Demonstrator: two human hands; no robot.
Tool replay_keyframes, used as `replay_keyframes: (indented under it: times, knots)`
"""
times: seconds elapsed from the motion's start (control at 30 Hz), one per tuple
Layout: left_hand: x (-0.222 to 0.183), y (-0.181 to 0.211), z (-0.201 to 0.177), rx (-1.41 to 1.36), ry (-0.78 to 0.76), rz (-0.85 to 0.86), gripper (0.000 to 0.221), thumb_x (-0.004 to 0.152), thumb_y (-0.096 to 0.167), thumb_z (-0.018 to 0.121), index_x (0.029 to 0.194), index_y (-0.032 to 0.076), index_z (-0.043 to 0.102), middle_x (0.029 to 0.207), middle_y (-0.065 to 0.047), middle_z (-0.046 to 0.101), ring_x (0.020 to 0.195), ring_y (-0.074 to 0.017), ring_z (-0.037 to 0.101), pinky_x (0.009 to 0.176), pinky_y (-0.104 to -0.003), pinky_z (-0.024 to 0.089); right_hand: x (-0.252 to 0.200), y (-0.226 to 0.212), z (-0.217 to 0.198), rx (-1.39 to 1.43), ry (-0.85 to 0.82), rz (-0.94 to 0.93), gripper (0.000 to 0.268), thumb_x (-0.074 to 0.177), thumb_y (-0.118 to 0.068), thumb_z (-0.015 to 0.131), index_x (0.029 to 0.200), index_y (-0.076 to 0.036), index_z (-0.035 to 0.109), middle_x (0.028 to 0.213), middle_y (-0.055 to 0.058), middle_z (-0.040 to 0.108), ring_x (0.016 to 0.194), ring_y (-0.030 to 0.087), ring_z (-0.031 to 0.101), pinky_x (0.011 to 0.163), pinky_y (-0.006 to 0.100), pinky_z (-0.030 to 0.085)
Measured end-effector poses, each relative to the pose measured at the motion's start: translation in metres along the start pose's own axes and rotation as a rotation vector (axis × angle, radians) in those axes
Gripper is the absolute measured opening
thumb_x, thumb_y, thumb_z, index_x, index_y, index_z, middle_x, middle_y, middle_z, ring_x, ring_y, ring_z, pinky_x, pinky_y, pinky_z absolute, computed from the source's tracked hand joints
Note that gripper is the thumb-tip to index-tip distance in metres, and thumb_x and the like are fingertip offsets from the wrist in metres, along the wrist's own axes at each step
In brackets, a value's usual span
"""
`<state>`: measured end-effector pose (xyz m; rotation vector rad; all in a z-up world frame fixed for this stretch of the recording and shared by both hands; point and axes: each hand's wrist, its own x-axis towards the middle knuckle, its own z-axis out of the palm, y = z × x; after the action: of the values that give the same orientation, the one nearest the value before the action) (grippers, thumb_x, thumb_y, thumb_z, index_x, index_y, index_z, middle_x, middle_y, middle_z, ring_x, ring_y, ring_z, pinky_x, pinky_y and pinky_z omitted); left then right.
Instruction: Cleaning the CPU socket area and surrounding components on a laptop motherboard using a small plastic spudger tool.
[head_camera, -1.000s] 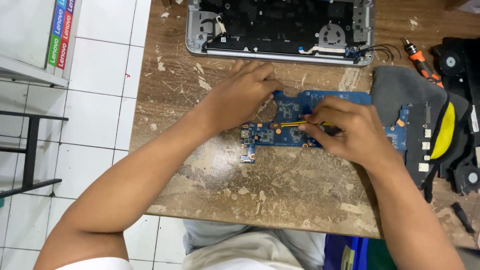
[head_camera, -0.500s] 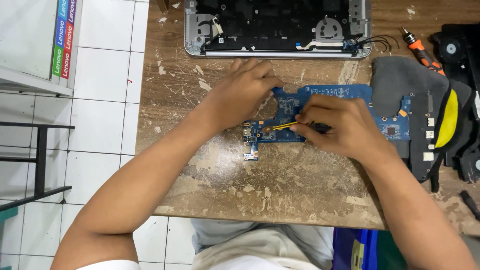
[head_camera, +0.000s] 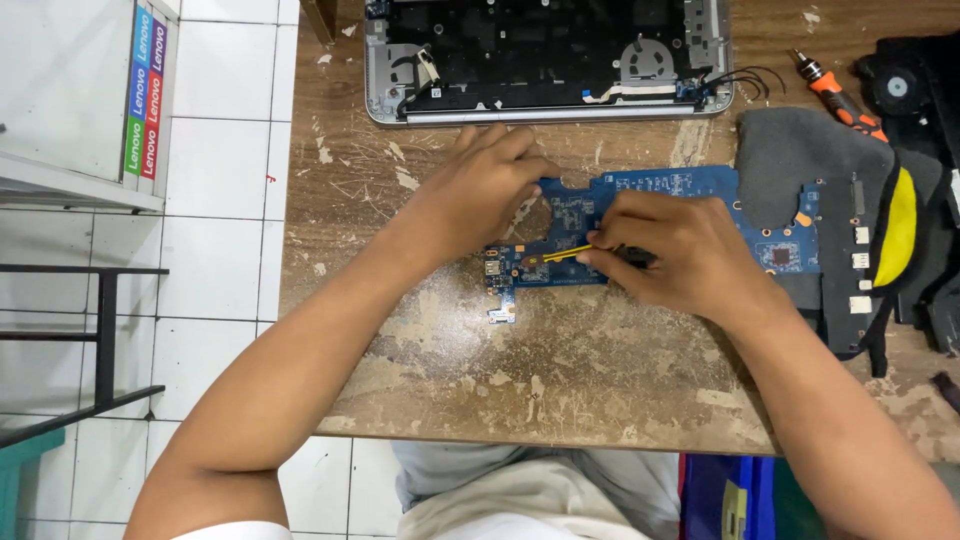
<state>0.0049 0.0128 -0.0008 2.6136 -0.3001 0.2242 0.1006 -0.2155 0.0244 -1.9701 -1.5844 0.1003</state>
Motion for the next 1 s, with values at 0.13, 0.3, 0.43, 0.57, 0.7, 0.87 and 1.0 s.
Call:
replay_keyframes:
  times: [0.13, 0.3, 0.43, 0.57, 0.7, 0.87, 1.0]
  knots:
    - [0.0, 0.002, -0.001, 0.011, 0.006, -0.006, 0.016, 0.096, 0.009, 0.066, 0.109, 0.006, 0.075, 0.094, -0.007, 0.066, 0.088, -0.0218, 0.061, 0.079, -0.036, 0.04, 0.004, -0.004, 0.008, -0.045, -0.037, -0.067, 0.016, 0.087, -0.013, 0.082, 0.073, -0.008, 0.075, 0.075, 0.005, 0.073, 0.045, 0.017, 0.057, 0.04, 0.024, 0.042]
    - [-0.001, 0.003, -0.001, 0.036, 0.022, 0.001, 0.016, 0.095, 0.008, 0.067, 0.108, 0.005, 0.075, 0.093, -0.009, 0.067, 0.088, -0.0239, 0.062, 0.079, -0.038, 0.041, -0.001, 0.0, 0.001, -0.016, -0.024, -0.065, 0.016, 0.086, -0.014, 0.083, 0.073, -0.008, 0.076, 0.074, 0.006, 0.073, 0.044, 0.015, 0.056, 0.039, 0.022, 0.04]
    - [0.0, 0.002, 0.001, 0.014, 0.09, 0.041, 0.018, 0.096, 0.005, 0.066, 0.112, 0.003, 0.075, 0.095, -0.011, 0.066, 0.09, -0.0264, 0.063, 0.082, -0.038, 0.043, -0.013, 0.004, -0.01, -0.062, 0.117, -0.064, 0.013, 0.084, -0.009, 0.087, 0.078, -0.009, 0.075, 0.077, 0.003, 0.072, 0.047, 0.019, 0.06, 0.044, 0.027, 0.045]
    - [0.001, 0.001, 0.002, -0.135, 0.215, 0.067, 0.025, 0.097, 0.002, 0.067, 0.122, 0.001, 0.07, 0.093, -0.012, 0.064, 0.09, -0.0281, 0.067, 0.084, -0.039, 0.048, -0.025, 0.015, -0.017, -0.136, 0.209, -0.066, 0.014, 0.087, -0.011, 0.089, 0.083, -0.013, 0.075, 0.079, -0.002, 0.071, 0.055, 0.02, 0.063, 0.052, 0.027, 0.05]
    - [0.0, 0.0, 0.007, -0.337, 0.26, 0.125, 0.038, 0.097, -0.01, 0.069, 0.132, -0.005, 0.057, 0.108, -0.015, 0.062, 0.102, -0.0268, 0.068, 0.098, -0.034, 0.062, -0.034, 0.022, -0.024, -0.155, 0.189, -0.127, 0.018, 0.097, -0.018, 0.085, 0.087, -0.008, 0.074, 0.09, 0.002, 0.07, 0.068, 0.012, 0.064, 0.046, 0.027, 0.045]
    - [0.004, 0.004, 0.01, -0.976, 0.367, -0.189, 0.049, 0.093, -0.013, 0.072, 0.137, 0.002, 0.055, 0.11, -0.01, 0.069, 0.103, -0.0165, 0.068, 0.101, -0.027, 0.06, -0.037, 0.023, -0.028, -0.169, 0.21, -0.152, 0.018, 0.097, -0.017, 0.086, 0.088, -0.009, 0.072, 0.093, 0.002, 0.071, 0.072, 0.013, 0.065, 0.052, 0.028, 0.047]
    - [0.006, 0.001, 0.027, -1.501, 0.431, -0.223, 0.054, 0.09, -0.01, 0.075, 0.139, 0.001, 0.054, 0.115, -0.014, 0.072, 0.105, -0.0179, 0.07, 0.095, -0.03, 0.063, -0.037, 0.024, -0.03, -0.181, 0.23, -0.163, 0.019, 0.097, -0.019, 0.085, 0.087, -0.009, 0.073, 0.091, 0.002, 0.071, 0.072, 0.013, 0.066, 0.05, 0.027, 0.043]
